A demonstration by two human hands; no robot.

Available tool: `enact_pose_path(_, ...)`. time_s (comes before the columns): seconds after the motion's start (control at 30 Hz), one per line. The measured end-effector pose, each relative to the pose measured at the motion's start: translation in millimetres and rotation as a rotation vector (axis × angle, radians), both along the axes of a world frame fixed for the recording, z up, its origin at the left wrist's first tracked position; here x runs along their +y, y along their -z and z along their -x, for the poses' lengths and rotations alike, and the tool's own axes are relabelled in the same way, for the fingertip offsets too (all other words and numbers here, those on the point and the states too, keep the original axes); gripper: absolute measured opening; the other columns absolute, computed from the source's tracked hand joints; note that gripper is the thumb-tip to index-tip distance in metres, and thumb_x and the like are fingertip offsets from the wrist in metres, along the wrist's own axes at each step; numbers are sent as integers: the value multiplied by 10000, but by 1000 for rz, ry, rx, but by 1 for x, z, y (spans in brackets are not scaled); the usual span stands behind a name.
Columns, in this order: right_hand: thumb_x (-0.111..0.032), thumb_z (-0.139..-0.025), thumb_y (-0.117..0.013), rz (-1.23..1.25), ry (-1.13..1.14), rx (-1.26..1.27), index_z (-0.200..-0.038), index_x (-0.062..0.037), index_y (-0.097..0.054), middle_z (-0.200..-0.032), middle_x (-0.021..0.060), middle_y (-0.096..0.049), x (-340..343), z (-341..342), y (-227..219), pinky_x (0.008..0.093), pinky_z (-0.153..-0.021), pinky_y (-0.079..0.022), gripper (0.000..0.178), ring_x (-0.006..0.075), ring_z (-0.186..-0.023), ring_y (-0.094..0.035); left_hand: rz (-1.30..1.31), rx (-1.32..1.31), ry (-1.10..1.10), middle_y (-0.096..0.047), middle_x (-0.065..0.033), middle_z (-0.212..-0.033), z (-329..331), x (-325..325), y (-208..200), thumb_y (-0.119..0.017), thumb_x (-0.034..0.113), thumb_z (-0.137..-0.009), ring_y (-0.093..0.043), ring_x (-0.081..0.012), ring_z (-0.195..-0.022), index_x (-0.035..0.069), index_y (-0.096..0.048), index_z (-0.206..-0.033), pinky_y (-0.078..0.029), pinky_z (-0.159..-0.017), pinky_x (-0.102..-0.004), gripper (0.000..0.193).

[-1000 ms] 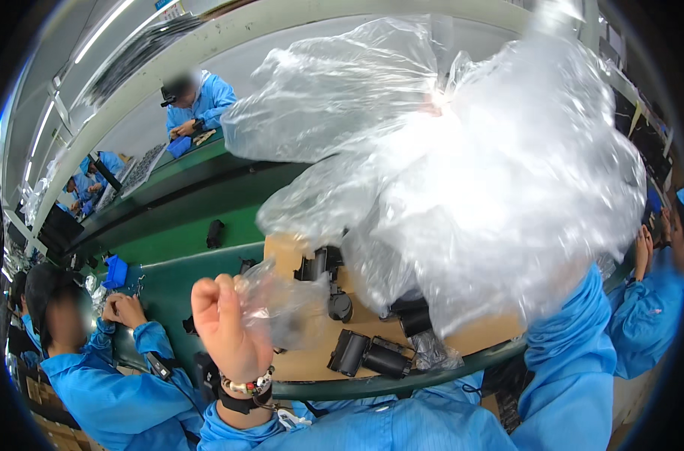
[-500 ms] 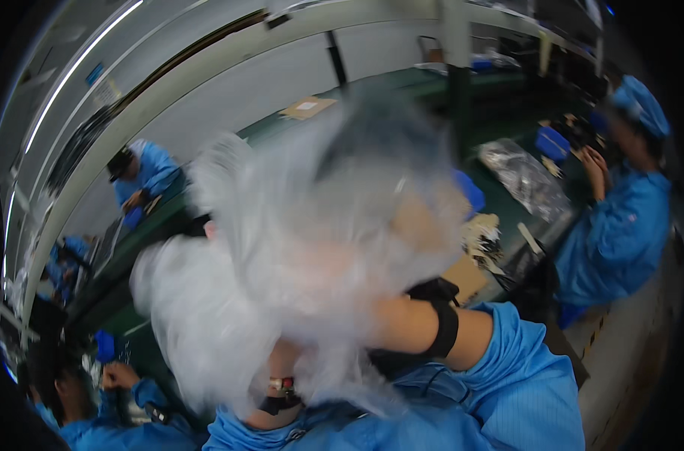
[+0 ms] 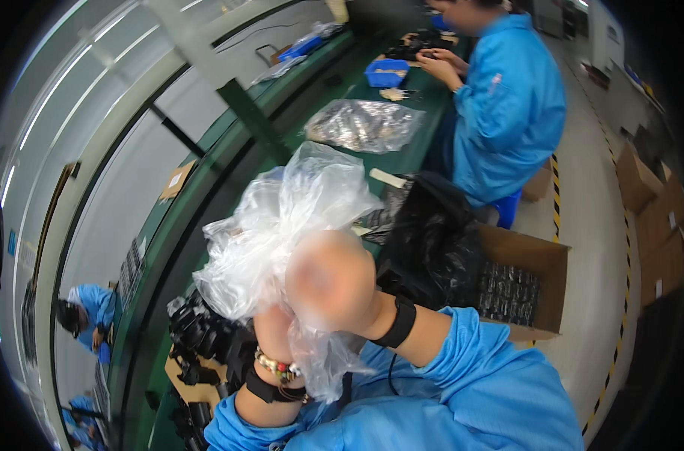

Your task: Packaging black plastic electronic housings into individual clear plastic bags and placing them into a bin.

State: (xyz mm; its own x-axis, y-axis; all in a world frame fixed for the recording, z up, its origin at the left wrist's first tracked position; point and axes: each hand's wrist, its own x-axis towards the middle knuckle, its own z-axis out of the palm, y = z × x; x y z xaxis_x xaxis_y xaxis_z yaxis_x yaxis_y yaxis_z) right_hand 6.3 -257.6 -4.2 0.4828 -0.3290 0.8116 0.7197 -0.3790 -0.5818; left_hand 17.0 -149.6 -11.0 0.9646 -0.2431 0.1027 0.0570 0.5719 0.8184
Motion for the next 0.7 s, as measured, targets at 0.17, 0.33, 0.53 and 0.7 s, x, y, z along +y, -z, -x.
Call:
enact_pose_path(0.17,-43,-717,-631,-72,27,8,-958,-6,-605,-901,168,-606,-51,-5,54,327,-622,-477,245,279,-714,-620,-264,91,429,-566,-76,-1092,17,-22,23,-580,98,-860,-560,-170,-983,53,-477,-1207,-480,-815,-311,365)
enact_pose_path(0.33,-40,-750,-611,-233,-524,530,-975,-18,-611,-879,111,-638,-85,17,94,271,-700,-475,226,162,-794,-615,-372,403,528,-553,-72,-1146,8,-26,71,-633,30,-813,-557,-195,-1031,48,-474,-1242,-493,-870,-304,458)
enact_pose_path(0.53,-337,-660,-766,187,-33,372,-1016,-80,-623,-1278,165,-468,-110,66,133,509,-993,-303,462,377,-1181,-417,-229,437,564,-503,-101,-1263,16,-64,95,-474,210,-948,-532,-214,-1105,65,-394,-1333,-481,-904,-334,419)
enact_pose_path(0.7,-247,-563,-806,-36,-332,314,-1221,-109,-507,-1448,208,-242,-114,82,140,496,-1057,-279,736,436,-1266,-329,-389,229,740,-487,-92,-1290,14,-44,171,-468,251,-954,-518,-204,-1131,96,-383,-1352,-457,-941,-345,435)
